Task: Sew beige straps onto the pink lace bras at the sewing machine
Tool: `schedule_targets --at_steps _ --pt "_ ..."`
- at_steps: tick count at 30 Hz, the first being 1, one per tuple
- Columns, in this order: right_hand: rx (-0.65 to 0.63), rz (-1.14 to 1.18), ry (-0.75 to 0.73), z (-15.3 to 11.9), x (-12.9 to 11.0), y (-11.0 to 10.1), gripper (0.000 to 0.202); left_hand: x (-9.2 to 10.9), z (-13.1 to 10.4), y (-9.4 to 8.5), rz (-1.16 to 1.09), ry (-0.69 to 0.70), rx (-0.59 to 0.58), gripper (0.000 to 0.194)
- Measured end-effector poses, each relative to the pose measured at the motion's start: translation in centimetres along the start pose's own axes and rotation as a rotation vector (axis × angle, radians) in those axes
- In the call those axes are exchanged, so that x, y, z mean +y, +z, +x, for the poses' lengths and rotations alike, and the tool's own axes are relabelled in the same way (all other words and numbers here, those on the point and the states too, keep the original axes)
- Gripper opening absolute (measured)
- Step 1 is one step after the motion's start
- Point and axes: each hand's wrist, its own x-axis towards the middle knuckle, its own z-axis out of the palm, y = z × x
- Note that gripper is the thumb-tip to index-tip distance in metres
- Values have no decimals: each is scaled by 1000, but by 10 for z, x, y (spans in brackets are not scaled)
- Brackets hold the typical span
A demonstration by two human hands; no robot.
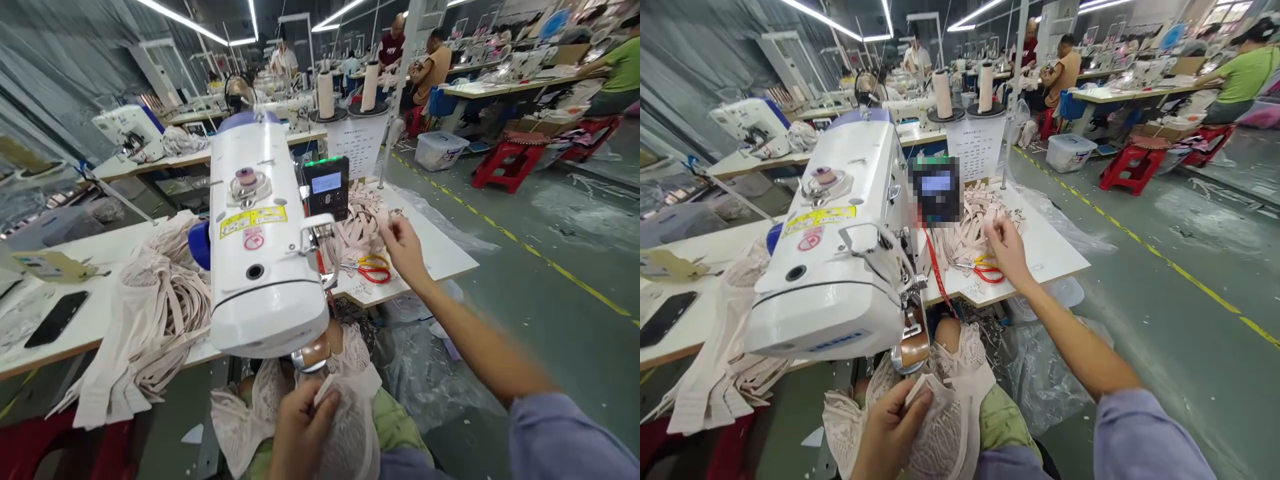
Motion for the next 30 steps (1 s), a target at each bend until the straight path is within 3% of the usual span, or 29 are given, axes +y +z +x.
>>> schedule_targets --at_steps 1,2,5,7,8,10,13,18,22,24,28,30 --pt "-33 159 37 -30 -5 0 25 6 -1 -3 4 53 13 37" --pt "-144 285 88 -62 -11 0 29 12 -3 -4 18 116 31 31" --pt "-570 487 205 -153 -28 4 36 22 -7 3 76 252 148 12" --pt "-690 640 359 -194 -37 5 37 23 -9 12 66 189 130 30" --pt "-688 711 446 -206 -40 4 37 22 -9 16 33 120 44 31" --pt "-608 795 592 -215 -42 1 39 18 -10 23 -89 -35 -205 14" --pt "-453 787 686 -200 -40 -4 39 8 -10 21 -292 -190 -465 31" --pt "-104 867 700 -154 -17 -5 43 -9 -13 1 -332 -244 -549 37" --pt "-49 909 758 -140 11 5 50 -14 -10 -6 -340 -247 -491 44" --pt "-166 916 794 -151 17 13 50 -11 -6 -5 -348 -234 -432 46" --pt "-748 893 873 -196 1 25 45 1 0 1 -337 -173 -307 43" --pt "-923 917 916 -212 -13 27 41 5 1 3 -315 -171 -278 39"
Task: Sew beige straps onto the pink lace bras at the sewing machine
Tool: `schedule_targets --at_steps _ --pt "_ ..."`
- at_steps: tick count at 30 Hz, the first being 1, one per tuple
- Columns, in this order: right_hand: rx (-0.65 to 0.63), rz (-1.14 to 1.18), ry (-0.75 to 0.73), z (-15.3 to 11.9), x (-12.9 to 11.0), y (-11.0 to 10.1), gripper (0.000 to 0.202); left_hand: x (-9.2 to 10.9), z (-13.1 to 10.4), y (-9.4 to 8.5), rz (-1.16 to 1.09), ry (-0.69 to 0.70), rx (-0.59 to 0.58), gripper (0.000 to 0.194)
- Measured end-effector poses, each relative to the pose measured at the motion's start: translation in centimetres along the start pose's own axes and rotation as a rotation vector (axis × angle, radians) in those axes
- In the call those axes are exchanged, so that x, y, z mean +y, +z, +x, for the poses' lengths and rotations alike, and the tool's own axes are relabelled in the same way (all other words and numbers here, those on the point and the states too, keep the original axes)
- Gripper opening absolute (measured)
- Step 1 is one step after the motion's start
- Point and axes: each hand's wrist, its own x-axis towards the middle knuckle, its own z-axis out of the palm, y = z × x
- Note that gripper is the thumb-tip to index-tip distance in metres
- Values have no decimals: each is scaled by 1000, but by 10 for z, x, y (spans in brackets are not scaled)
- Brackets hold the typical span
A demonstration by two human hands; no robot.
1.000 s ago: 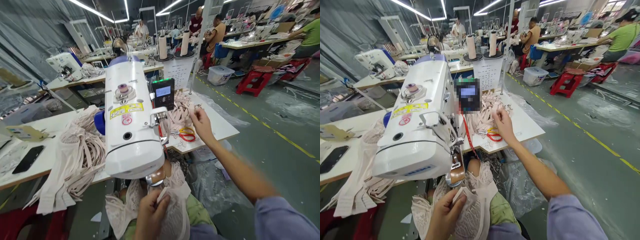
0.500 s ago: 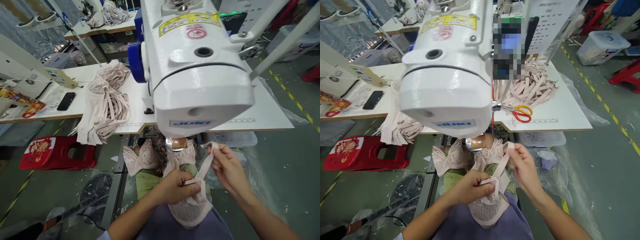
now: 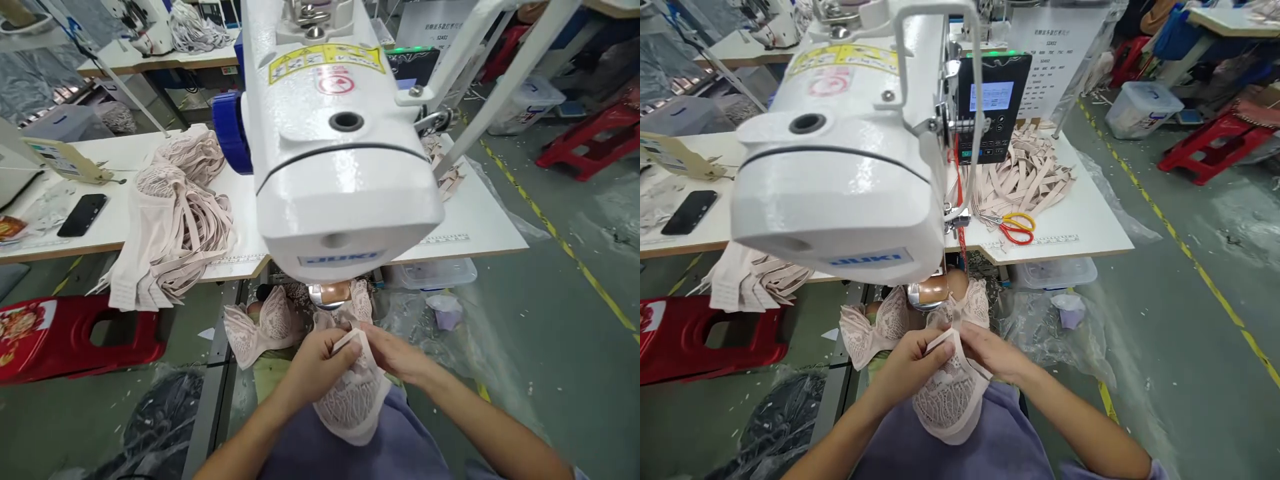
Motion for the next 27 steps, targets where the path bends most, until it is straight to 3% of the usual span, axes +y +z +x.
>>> schedule_targets --at_steps 3,6,8,11,14,18,22,25,27 --pt "29 34 17 -3 -4 9 43 1 0 2 60 -9 59 34" --pt "257 48 -158 -1 -23 -3 41 0 -3 -1 163 -7 130 36" --pt "305 35 -239 -2 -35 -12 37 1 -4 -4 247 6 195 38" --pt "106 -149 -222 -10 -46 -14 32 2 -5 -7 344 39 232 38" --pt "-64 -468 -265 -16 -49 1 30 4 -4 -10 389 72 212 41" --pt "-33 -720 -486 -15 -50 18 30 5 -5 -12 308 151 196 40" --pt "-9 -649 -634 -10 -54 22 28 -13 -9 0 168 312 296 26" --pt "19 -590 -582 -4 -61 19 30 -28 -10 8 242 435 498 13" --pt "33 -540 -483 3 -67 14 35 -29 -9 5 445 616 563 22"
